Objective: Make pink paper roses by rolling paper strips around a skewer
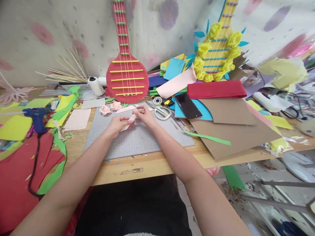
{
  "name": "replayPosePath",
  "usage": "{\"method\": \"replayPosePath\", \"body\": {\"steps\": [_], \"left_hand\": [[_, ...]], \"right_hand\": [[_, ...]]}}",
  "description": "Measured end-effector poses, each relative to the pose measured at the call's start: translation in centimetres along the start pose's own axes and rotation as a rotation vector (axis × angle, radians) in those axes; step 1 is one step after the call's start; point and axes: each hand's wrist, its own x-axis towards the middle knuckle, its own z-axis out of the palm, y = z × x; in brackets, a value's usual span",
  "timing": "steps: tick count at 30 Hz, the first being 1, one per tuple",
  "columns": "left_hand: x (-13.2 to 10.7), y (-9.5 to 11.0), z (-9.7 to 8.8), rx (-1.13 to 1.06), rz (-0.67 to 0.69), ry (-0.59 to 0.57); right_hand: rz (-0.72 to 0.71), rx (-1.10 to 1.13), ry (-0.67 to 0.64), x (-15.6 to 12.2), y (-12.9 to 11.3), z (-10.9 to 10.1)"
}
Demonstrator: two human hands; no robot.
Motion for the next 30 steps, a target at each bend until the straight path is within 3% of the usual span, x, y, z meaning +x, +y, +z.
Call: {"method": "replayPosePath", "body": {"steps": [6,17,30], "left_hand": [[0.1,-0.2,0.0,0.003,0.009,-0.006],[-0.3,-0.1,-0.8,0.053,0.006,-0.175],[0.0,-0.2,-0.5,0.104,0.067,-0.075]], "right_hand": [[-0.029,-0.115,0.006,0.1,0.5,0.3],[-0.073,-0.067,0.107,0.3,-0.1,-0.7],[-0.061,-0.057,0.136,0.5,-0.1,-1.1]]}}
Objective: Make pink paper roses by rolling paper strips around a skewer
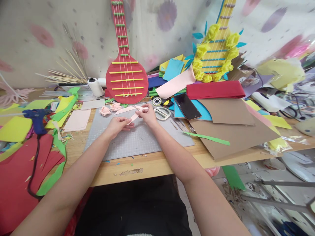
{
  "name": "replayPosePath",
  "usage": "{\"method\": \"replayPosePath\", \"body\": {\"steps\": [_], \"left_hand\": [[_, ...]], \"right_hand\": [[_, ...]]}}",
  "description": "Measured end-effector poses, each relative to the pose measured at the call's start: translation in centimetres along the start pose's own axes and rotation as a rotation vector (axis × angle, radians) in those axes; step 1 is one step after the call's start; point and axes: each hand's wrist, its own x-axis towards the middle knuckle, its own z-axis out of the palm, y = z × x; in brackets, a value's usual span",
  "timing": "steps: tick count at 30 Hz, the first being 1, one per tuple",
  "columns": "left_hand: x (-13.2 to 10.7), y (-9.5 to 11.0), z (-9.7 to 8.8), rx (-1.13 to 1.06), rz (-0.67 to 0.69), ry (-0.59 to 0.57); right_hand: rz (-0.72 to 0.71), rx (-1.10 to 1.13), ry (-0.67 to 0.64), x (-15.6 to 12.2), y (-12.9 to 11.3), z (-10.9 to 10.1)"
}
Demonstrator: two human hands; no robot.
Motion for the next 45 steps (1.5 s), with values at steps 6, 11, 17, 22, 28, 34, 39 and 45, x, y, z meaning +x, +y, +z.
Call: {"method": "replayPosePath", "body": {"steps": [6,11,17,22,28,34,39,45], "left_hand": [[0.0,0.1,-0.1,-0.006,0.001,0.027],[0.0,0.1,-0.4,-0.004,-0.029,-0.004],[0.0,0.2,-1.1,0.029,-0.002,0.012],[-0.4,0.8,-2.2,0.055,-0.066,-0.124],[-0.4,0.5,-1.2,0.042,-0.049,-0.112],[-0.1,-0.2,0.6,-0.048,0.027,0.002],[0.1,-0.4,1.0,-0.098,0.065,0.046],[0.3,-0.6,1.2,-0.088,0.021,0.019]], "right_hand": [[0.016,0.004,0.019,0.1,0.2,-0.1],[0.033,0.005,0.059,0.1,0.2,-0.1],[0.077,0.060,0.092,-0.1,0.2,0.0],[0.083,0.077,0.095,-0.2,0.2,0.1],[0.045,0.060,0.007,-0.5,0.3,0.6],[0.145,0.230,-0.160,-1.4,0.1,1.5],[0.160,0.225,-0.224,-1.8,-0.2,2.1],[0.131,0.163,-0.091,-1.4,0.2,1.9]]}}
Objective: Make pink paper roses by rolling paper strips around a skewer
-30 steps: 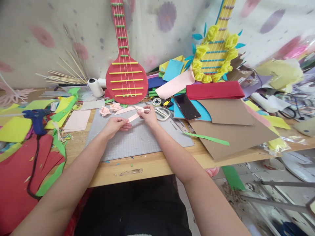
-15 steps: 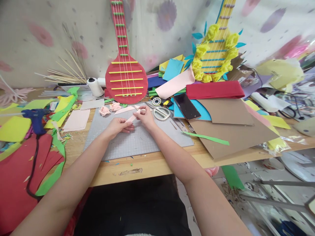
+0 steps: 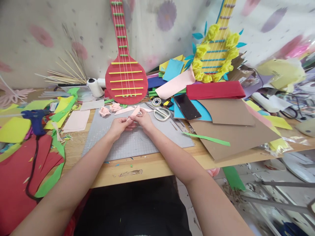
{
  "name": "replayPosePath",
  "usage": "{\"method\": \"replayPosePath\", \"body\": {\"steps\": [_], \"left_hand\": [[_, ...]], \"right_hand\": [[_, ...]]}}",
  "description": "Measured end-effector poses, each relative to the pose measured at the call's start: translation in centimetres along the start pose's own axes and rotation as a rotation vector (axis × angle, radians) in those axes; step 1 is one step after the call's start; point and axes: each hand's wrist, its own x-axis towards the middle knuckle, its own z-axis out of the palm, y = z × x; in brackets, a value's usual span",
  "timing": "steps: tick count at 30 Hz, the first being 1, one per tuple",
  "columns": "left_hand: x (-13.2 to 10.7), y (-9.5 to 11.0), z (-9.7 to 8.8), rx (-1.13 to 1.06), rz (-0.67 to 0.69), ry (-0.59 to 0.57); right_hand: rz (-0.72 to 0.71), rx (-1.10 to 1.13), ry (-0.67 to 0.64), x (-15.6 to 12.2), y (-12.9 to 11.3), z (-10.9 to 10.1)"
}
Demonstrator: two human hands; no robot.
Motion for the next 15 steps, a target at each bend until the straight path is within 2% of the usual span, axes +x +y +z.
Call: {"method": "replayPosePath", "body": {"steps": [6,11,15], "left_hand": [[-0.2,0.2,0.0,0.011,-0.051,-0.006],[-0.5,0.6,0.2,0.032,-0.079,-0.021],[-0.8,0.8,0.3,0.049,-0.093,-0.021]], "right_hand": [[0.016,0.018,0.140,0.6,-0.2,-0.6],[-0.025,0.090,0.247,0.7,-1.0,-1.3],[-0.029,0.156,0.291,1.0,-1.4,-2.1]]}}
